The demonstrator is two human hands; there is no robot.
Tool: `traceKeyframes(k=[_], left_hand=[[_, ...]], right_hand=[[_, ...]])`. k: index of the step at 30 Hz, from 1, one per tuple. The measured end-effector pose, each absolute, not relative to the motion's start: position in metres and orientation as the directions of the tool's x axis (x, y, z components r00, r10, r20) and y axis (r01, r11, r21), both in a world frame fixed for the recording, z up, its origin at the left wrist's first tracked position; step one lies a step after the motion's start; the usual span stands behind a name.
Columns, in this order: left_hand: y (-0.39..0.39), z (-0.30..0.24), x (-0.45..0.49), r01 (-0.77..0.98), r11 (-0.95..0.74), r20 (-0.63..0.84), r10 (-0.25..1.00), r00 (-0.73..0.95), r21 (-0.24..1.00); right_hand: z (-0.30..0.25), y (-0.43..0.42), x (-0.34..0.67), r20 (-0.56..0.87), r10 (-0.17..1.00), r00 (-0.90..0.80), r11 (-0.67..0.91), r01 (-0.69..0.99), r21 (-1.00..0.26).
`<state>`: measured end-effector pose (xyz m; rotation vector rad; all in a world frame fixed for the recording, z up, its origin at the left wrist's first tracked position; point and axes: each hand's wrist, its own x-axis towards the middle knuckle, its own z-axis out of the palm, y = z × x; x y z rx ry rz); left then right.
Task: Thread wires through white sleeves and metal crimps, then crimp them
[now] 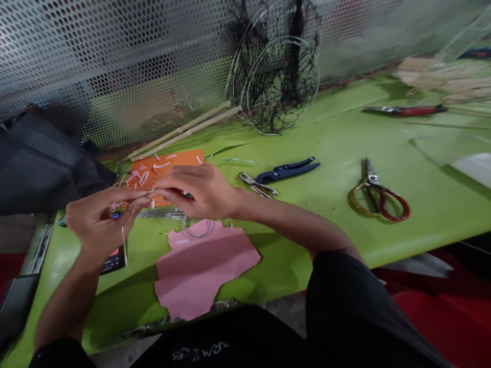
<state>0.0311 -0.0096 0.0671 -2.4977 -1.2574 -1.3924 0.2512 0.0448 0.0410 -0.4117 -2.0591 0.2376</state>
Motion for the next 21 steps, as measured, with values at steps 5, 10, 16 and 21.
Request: traceKeyframes(k=[5,10,16,21], left_hand=[[-0.006,0.064,0.030,0.632,-0.774,0.819,0.378,0.431,0.024],[-0.003,0.066,0.020,0.606,-0.766,0.810,0.207,0.548,-0.215],[-0.003,0.074,0.005,0.486,-0.674,0.656,0.003,0.755,-0.557],[-0.012,0.081,0.009,0.370,-0.598,0.470,-0.014,0.882,-0.711]], right_hand=[[0.046,0.041,0.247,0.843,0.344,-0.414,0.938,0.120,-0.324],[0.051,0.038,0.247,0.778,0.497,-0.386,0.836,-0.028,-0.548],[0.060,0.050,0.252,0.297,0.708,-0.640,0.259,-0.156,-0.953],[0.057,0.061,0.250,0.106,0.588,-0.802,-0.014,-0.141,-0.990]])
